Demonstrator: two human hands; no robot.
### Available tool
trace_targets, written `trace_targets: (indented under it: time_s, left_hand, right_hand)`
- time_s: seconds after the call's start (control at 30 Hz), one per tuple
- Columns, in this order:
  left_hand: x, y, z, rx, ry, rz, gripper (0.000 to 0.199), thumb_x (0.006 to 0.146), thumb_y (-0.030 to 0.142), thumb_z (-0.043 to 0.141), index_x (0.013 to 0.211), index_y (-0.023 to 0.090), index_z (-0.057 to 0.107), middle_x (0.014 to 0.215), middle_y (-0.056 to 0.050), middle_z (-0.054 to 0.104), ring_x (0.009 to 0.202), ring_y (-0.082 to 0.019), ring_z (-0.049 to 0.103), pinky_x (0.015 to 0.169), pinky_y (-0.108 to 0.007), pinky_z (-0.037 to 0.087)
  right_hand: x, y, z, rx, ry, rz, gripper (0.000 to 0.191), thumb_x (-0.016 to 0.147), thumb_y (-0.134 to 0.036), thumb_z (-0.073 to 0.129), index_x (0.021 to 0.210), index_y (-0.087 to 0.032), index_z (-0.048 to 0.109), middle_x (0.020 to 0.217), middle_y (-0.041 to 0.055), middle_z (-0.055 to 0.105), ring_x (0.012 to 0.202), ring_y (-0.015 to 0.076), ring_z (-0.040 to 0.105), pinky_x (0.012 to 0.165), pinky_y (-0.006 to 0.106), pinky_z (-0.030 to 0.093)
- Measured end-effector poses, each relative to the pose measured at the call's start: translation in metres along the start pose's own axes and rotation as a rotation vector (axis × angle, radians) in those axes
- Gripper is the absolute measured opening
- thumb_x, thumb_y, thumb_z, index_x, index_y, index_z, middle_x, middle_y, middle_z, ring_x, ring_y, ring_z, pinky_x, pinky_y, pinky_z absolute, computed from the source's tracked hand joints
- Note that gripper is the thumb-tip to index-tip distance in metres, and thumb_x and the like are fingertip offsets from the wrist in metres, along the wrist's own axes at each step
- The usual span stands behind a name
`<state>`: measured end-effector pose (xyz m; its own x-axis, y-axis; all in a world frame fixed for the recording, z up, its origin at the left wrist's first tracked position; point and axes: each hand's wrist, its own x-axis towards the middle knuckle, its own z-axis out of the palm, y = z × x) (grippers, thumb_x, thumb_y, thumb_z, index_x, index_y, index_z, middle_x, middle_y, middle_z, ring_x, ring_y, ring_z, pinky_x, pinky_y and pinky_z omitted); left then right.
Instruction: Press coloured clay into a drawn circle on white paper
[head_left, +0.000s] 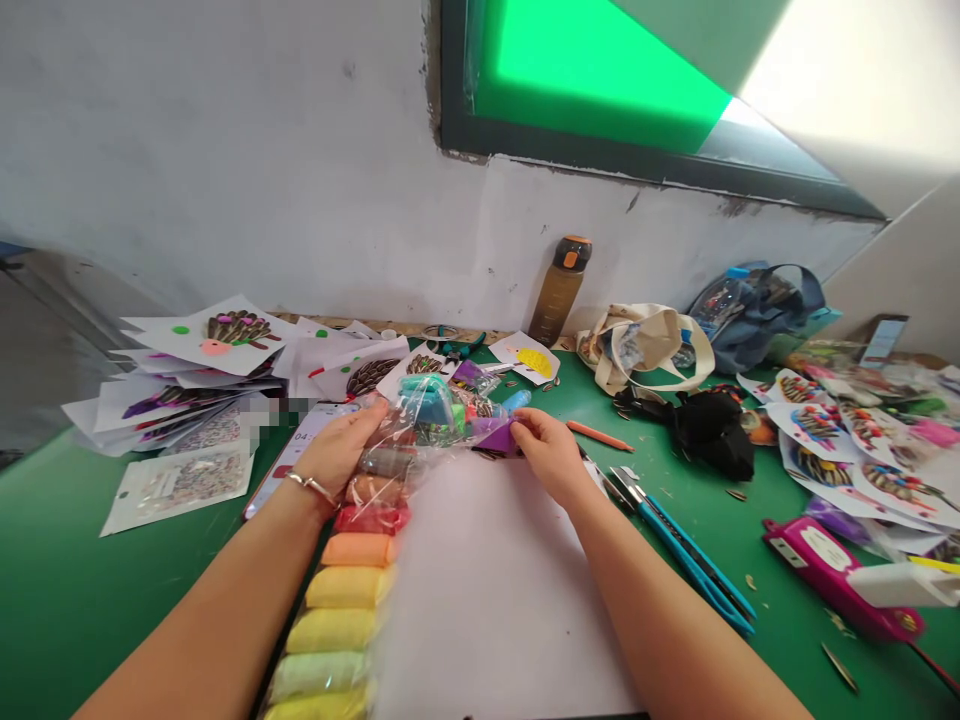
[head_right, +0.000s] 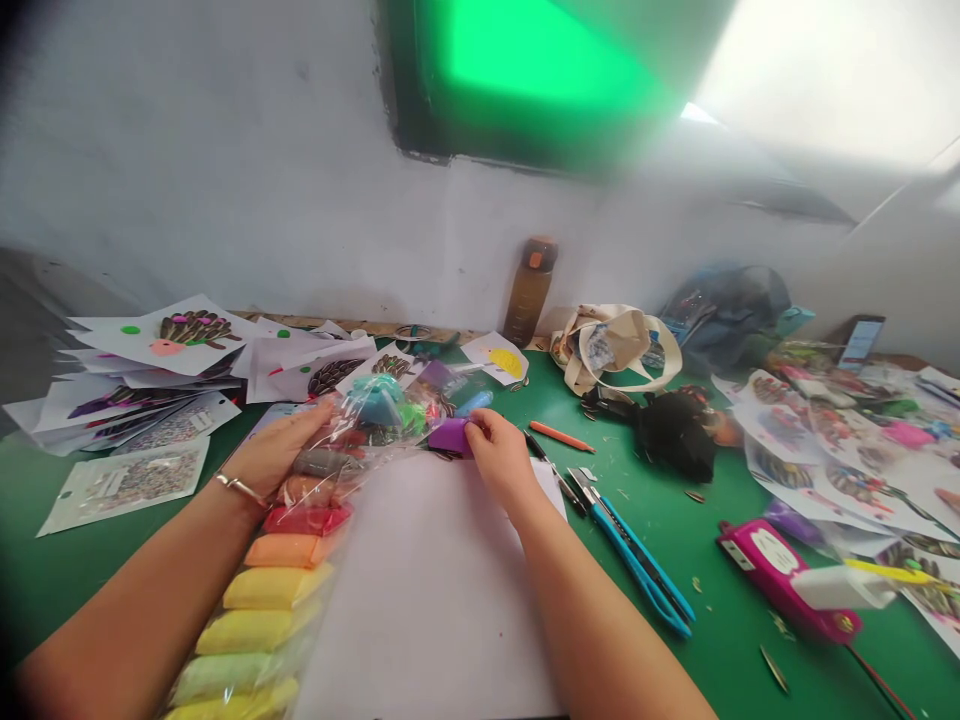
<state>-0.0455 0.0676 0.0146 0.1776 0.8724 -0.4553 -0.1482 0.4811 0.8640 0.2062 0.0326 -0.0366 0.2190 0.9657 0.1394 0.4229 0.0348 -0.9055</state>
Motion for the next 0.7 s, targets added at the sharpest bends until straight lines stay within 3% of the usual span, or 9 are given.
trace_targets:
  time_s: [0.17,0.3,0.37,0.43,0.5,0.6,0.7]
  left_hand:
    - [0.002,-0.001,-0.005,0.001,-0.008,0.027,0.031,0.078,0.048,0.062,0.087,0.018,0.063,0.079,-0.008,0.072,0.061,-0.024,0.068,0.051,-0.035,0.057]
    - [0.001,0.000,-0.004,0.006,0.020,0.059,0.034,0.078,0.049,0.062,0.090,0.017,0.063,0.082,-0.011,0.073,0.065,-0.026,0.070,0.054,-0.037,0.058]
    - [-0.002,0.001,0.000,0.017,0.046,0.056,0.036,0.079,0.049,0.061,0.092,0.015,0.063,0.081,-0.011,0.073,0.065,-0.026,0.070,0.053,-0.036,0.057]
    - [-0.007,0.003,0.007,0.041,0.065,0.059,0.035,0.080,0.047,0.060,0.093,0.014,0.064,0.080,-0.011,0.073,0.063,-0.025,0.069,0.052,-0.033,0.056]
    - [-0.011,0.003,0.013,0.061,0.059,0.058,0.034,0.081,0.046,0.059,0.091,0.015,0.065,0.078,-0.010,0.073,0.058,-0.023,0.068,0.049,-0.030,0.054]
    - [-0.013,0.002,0.019,0.078,0.046,0.048,0.036,0.081,0.049,0.058,0.090,0.016,0.066,0.076,-0.008,0.073,0.055,-0.021,0.066,0.048,-0.028,0.051]
    - [-0.012,-0.004,0.020,0.102,0.003,0.057,0.045,0.076,0.055,0.061,0.096,0.015,0.066,0.078,-0.009,0.073,0.061,-0.022,0.067,0.053,-0.028,0.052]
  right_hand:
    - [-0.002,-0.002,-0.011,-0.226,0.043,-0.079,0.019,0.079,-0.033,0.053,0.069,-0.021,0.064,0.064,-0.0002,0.058,0.064,0.0173,0.050,0.061,0.028,0.036]
    - [-0.008,-0.020,-0.019,-0.268,0.203,-0.198,0.022,0.087,-0.029,0.047,0.088,-0.020,0.067,0.086,0.0057,0.066,0.082,0.0210,0.056,0.077,0.035,0.041]
    - [-0.018,-0.039,-0.019,-0.211,0.293,-0.402,0.021,0.089,-0.024,0.047,0.097,-0.020,0.066,0.093,0.0068,0.067,0.090,0.0211,0.059,0.083,0.036,0.044]
    - [-0.031,-0.059,-0.017,-0.151,0.228,-0.632,0.023,0.088,-0.016,0.049,0.105,-0.020,0.064,0.102,0.0078,0.066,0.100,0.0208,0.059,0.088,0.036,0.045]
    - [-0.043,-0.076,-0.011,-0.126,0.076,-0.779,0.029,0.087,-0.009,0.047,0.108,-0.020,0.063,0.111,0.0091,0.064,0.106,0.0200,0.058,0.091,0.035,0.046]
    - [-0.052,-0.085,-0.001,-0.161,-0.118,-0.743,0.031,0.088,-0.006,0.043,0.108,-0.018,0.063,0.113,0.0102,0.063,0.104,0.0183,0.058,0.088,0.031,0.048]
    - [-0.051,-0.079,0.005,-0.248,-0.210,-0.576,0.026,0.088,-0.008,0.044,0.100,-0.017,0.065,0.102,0.0082,0.066,0.092,0.0169,0.061,0.080,0.028,0.048]
